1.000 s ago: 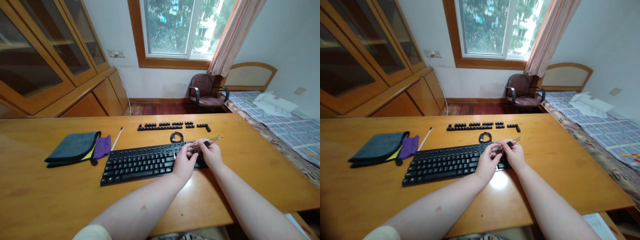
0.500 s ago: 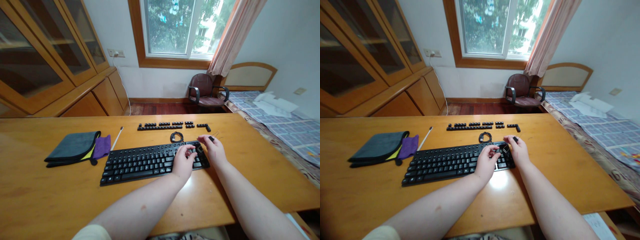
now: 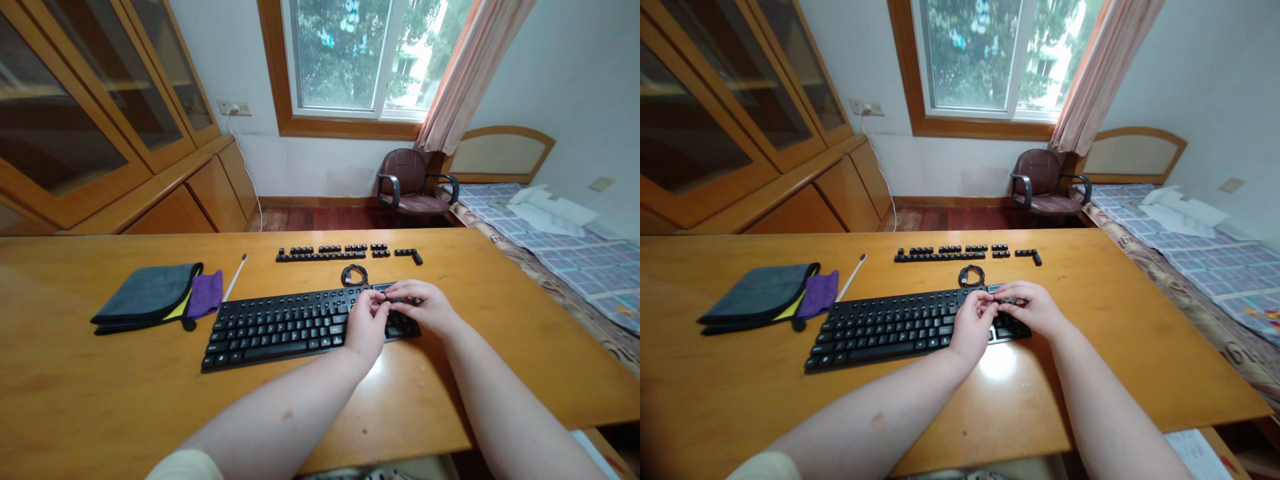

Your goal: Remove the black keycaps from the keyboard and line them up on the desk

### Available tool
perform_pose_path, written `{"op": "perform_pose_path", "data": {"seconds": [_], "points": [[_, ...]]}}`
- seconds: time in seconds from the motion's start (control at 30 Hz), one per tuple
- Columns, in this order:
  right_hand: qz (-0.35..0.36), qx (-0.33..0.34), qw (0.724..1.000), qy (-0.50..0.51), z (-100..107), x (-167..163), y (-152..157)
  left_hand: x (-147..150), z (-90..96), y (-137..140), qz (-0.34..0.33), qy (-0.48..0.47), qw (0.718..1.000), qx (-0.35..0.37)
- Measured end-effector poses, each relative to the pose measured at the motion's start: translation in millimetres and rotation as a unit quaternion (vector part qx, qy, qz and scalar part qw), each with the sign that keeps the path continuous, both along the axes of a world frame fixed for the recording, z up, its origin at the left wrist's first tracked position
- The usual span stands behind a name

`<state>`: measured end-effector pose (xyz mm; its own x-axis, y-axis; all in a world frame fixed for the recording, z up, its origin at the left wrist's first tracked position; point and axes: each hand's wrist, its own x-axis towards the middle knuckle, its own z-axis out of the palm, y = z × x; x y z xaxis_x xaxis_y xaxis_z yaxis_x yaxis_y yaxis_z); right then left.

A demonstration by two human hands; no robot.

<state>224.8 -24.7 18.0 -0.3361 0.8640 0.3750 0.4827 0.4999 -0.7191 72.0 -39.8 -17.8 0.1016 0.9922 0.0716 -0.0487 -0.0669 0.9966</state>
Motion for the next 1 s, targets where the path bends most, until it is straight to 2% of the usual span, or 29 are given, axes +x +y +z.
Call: {"op": "perform_pose_path", "data": {"seconds": [0.1,0.17,0.23,0.37,0.43,0.6,1.0], "points": [[-0.045,0.013,0.999,-0.024,-7.4,10.3,7.2,-1.0,1.3,-2.2,-0.004,0.016,1.0,0.01],[-0.131,0.023,0.99,-0.041,-16.3,23.5,16.9,-1.4,1.9,-3.5,0.0,0.024,1.0,0.02],[-0.248,0.001,0.966,-0.075,-27.3,39.4,28.6,-1.9,2.2,-4.0,-0.001,0.028,0.999,0.027],[-0.356,-0.087,0.913,-0.177,-46.3,65.0,46.9,-2.3,1.7,-2.9,-0.008,0.024,1.0,0.016],[-0.371,-0.098,0.902,-0.198,-51.5,71.2,51.0,-2.3,1.4,-2.4,-0.01,0.023,1.0,0.011],[-0.392,-0.044,0.889,-0.231,-56.2,75.4,53.2,-2.3,2.5,-2.8,-0.009,0.019,1.0,0.014],[-0.437,-0.021,0.848,-0.299,-58.7,58.9,67.6,-1.0,4.5,-2.6,-0.012,0.035,0.999,0.026]]}}
